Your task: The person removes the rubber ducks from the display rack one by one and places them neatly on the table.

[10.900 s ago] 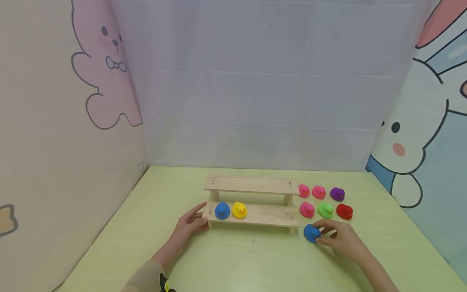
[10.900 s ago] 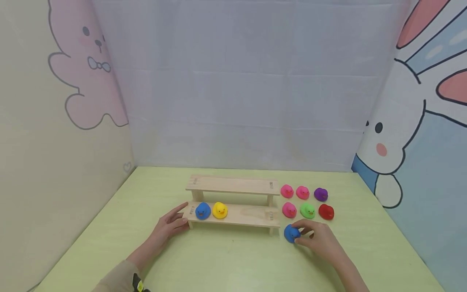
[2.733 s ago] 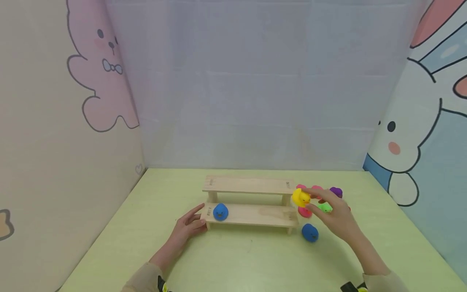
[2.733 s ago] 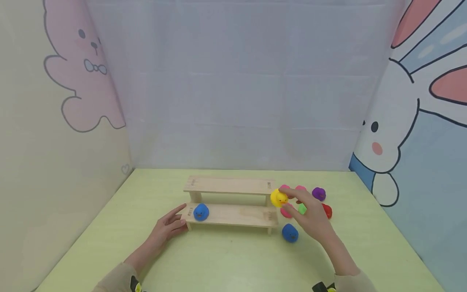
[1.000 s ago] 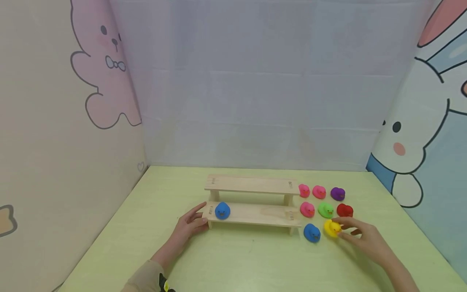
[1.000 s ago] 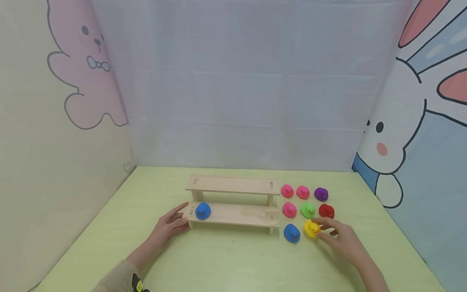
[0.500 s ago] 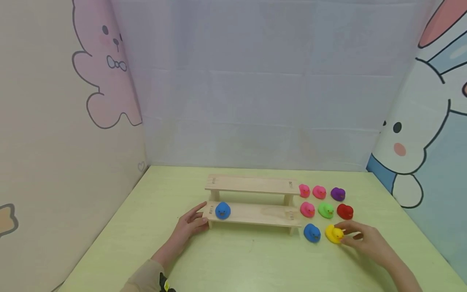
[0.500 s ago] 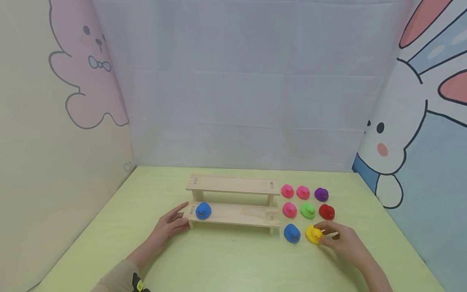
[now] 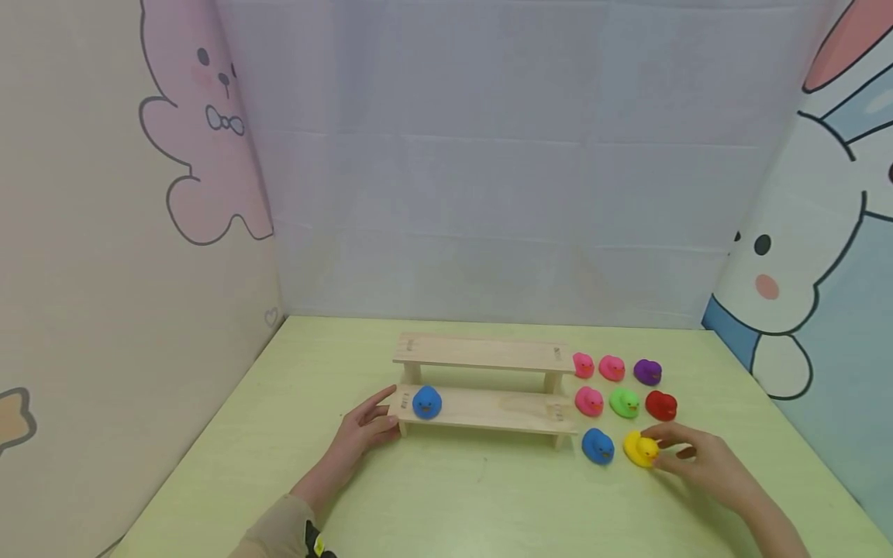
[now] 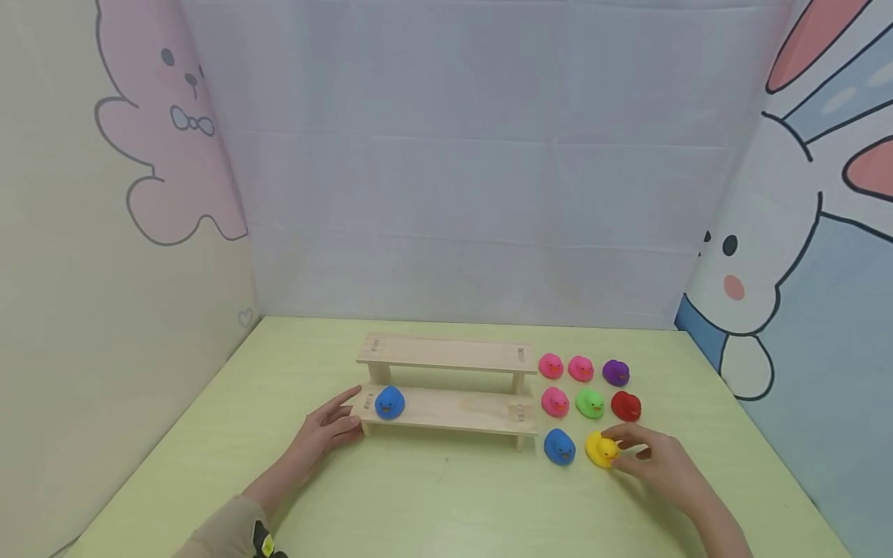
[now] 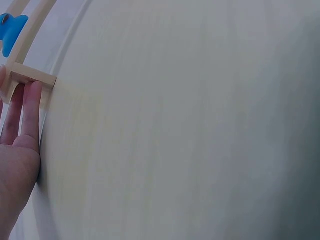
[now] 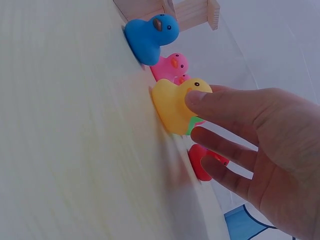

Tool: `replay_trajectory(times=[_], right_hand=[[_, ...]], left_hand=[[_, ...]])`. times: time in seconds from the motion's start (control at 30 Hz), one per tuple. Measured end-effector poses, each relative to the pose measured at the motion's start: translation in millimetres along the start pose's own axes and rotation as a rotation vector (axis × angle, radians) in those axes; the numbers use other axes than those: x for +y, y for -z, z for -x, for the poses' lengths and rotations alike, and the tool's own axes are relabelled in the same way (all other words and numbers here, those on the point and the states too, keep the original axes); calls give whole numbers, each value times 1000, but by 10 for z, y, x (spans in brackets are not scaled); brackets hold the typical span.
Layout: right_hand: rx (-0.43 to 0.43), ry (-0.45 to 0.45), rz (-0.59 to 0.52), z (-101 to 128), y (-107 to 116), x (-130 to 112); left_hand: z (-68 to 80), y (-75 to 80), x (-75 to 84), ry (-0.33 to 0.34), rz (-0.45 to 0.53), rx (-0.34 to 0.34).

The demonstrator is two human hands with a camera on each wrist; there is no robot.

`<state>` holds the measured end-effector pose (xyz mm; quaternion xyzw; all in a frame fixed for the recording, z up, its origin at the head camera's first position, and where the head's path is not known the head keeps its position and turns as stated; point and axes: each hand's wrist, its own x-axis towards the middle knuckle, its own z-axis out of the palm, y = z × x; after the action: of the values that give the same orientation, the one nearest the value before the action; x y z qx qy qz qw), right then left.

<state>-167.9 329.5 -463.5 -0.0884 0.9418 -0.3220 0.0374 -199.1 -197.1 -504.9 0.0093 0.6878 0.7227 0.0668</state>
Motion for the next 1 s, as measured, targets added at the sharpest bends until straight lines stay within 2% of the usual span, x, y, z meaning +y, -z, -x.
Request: replay_trajectory(times=[0.33,0.7,0.87,1.0], right_hand=[[-9,1,9,0,8,-1],[22,34,45,-12,37,-30],[87,97,73,-57,69,-185],[147,183,87,-115,71,-369]], left_hand=[[1,7,-6,-2,17,-11],[-6,1,-2,5,14,-6],[-3,-2,0,10,8,5],[1,-2,-1,4,13,3]])
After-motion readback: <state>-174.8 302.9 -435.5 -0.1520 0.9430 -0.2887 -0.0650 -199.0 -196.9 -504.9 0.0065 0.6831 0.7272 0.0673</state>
